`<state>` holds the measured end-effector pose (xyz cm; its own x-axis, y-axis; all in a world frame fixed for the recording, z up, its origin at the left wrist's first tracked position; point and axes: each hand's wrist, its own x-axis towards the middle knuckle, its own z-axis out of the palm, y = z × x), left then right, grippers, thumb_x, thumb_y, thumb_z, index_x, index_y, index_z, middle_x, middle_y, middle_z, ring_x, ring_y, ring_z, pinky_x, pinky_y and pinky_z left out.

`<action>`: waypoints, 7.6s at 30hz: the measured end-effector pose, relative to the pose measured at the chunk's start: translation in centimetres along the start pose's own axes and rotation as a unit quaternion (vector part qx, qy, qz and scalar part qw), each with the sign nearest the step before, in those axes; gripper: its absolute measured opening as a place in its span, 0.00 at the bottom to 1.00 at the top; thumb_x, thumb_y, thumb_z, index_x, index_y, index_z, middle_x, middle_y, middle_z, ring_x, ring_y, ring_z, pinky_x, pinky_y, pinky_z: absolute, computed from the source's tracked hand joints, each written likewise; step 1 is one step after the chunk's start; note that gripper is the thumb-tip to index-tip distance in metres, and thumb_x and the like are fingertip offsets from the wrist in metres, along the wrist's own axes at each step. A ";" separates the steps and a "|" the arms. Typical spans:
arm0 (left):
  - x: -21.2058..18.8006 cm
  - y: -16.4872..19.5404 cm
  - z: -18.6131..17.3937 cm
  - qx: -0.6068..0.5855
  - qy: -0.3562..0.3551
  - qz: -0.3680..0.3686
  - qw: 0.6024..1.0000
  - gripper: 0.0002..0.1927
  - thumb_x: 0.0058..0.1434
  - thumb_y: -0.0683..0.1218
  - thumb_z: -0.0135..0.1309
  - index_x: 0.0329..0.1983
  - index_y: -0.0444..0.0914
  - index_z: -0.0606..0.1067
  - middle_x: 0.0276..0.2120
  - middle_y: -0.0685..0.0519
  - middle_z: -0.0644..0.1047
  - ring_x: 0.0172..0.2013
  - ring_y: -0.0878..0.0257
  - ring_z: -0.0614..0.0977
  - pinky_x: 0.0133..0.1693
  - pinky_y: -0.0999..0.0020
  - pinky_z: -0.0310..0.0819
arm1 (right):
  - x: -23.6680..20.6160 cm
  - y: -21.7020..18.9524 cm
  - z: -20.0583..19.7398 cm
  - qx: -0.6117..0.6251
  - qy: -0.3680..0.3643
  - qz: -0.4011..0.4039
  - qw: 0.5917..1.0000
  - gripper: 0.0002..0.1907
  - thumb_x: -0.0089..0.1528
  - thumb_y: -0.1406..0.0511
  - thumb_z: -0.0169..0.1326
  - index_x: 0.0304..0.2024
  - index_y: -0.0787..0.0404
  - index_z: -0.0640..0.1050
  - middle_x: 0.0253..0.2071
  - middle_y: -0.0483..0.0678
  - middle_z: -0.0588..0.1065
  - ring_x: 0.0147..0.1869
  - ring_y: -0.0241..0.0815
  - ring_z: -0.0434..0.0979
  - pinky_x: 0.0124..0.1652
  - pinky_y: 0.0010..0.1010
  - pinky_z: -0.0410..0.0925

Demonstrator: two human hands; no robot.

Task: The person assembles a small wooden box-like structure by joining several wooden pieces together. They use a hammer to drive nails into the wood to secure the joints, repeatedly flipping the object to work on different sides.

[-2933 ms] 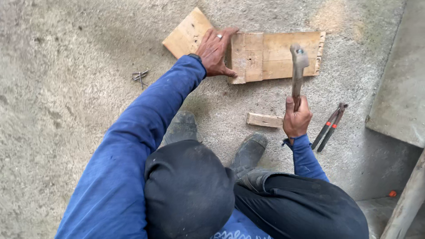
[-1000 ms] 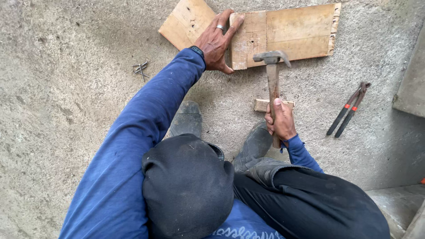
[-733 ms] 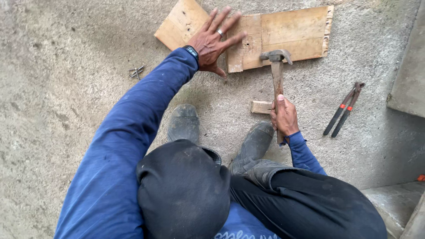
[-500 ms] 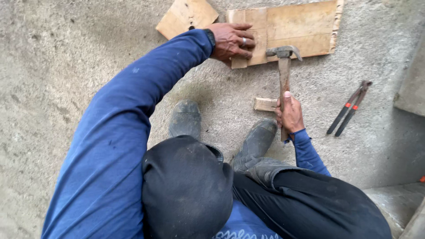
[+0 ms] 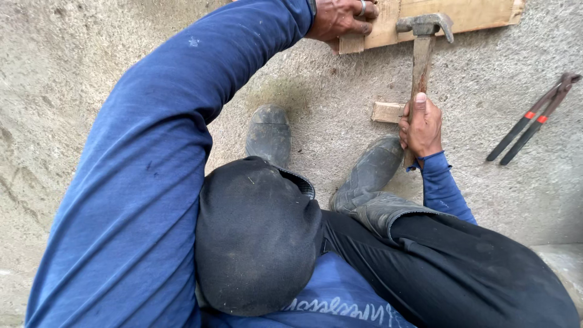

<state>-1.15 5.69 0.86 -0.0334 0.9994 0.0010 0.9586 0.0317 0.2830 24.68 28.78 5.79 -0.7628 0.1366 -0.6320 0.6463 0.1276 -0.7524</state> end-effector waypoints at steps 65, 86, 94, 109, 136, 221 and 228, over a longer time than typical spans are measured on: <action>-8.1 12.2 5.1 -0.612 0.181 -0.438 0.633 0.03 0.64 0.41 0.54 0.35 0.36 0.74 0.28 0.48 0.81 0.26 0.61 0.81 0.29 0.63 0.80 | -1.3 4.2 -0.2 0.141 0.052 0.041 0.988 0.28 0.73 0.44 0.34 0.37 0.60 0.66 0.20 0.43 0.64 0.15 0.31 0.61 0.15 0.28 0.61; -3.7 6.3 3.6 -0.228 0.321 -0.303 0.868 0.07 0.69 0.46 0.58 0.46 0.41 0.81 0.39 0.51 0.85 0.37 0.61 0.85 0.41 0.63 0.82 | -2.7 1.6 -0.2 0.038 0.023 -0.040 0.998 0.30 0.72 0.43 0.33 0.37 0.61 0.67 0.19 0.41 0.64 0.16 0.31 0.64 0.15 0.26 0.65; -3.9 6.7 4.2 -0.208 0.343 -0.295 0.868 0.07 0.70 0.48 0.59 0.45 0.41 0.81 0.39 0.51 0.85 0.38 0.60 0.86 0.41 0.63 0.82 | -2.9 -1.8 0.6 -0.170 0.012 -0.240 0.956 0.29 0.74 0.43 0.33 0.36 0.58 0.69 0.19 0.37 0.66 0.20 0.29 0.68 0.20 0.26 0.64; -4.4 6.8 3.3 -0.208 0.334 -0.303 0.868 0.06 0.66 0.48 0.62 0.41 0.42 0.82 0.37 0.51 0.84 0.36 0.57 0.85 0.39 0.61 0.81 | -3.5 -4.1 2.9 -0.306 0.041 -0.210 0.927 0.28 0.73 0.47 0.36 0.38 0.63 0.71 0.15 0.49 0.63 0.15 0.42 0.64 0.18 0.38 0.60; -4.3 -1.4 -1.7 -0.385 0.139 -0.570 0.713 0.22 0.56 0.59 0.70 0.26 0.37 0.77 0.25 0.47 0.81 0.22 0.63 0.81 0.32 0.64 0.80 | -2.9 -1.2 2.3 -0.217 0.075 -0.309 0.923 0.29 0.74 0.45 0.37 0.38 0.62 0.70 0.22 0.48 0.69 0.22 0.39 0.72 0.23 0.34 0.66; -5.7 -1.1 -5.7 -0.518 0.155 -0.563 0.625 0.21 0.52 0.52 0.71 0.21 0.38 0.71 0.22 0.47 0.81 0.22 0.66 0.84 0.26 0.70 0.83 | -0.3 -1.7 1.2 -0.077 0.032 -0.357 0.930 0.16 0.70 0.56 0.54 0.38 0.62 0.72 0.21 0.52 0.71 0.18 0.43 0.67 0.20 0.38 0.62; -5.0 -1.4 -5.7 -0.507 0.146 -0.570 0.630 0.20 0.52 0.51 0.71 0.24 0.37 0.72 0.23 0.47 0.81 0.22 0.66 0.83 0.25 0.71 0.82 | -0.4 -0.1 0.3 -0.199 0.086 -0.263 0.940 0.13 0.71 0.59 0.50 0.37 0.61 0.72 0.24 0.58 0.70 0.27 0.59 0.68 0.27 0.44 0.64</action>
<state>-3.95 0.57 5.92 -0.7294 0.2840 -0.6223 -0.4031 0.5565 0.7265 24.87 28.46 6.08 -0.9863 0.1040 -0.1280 0.1647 0.5742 -0.8019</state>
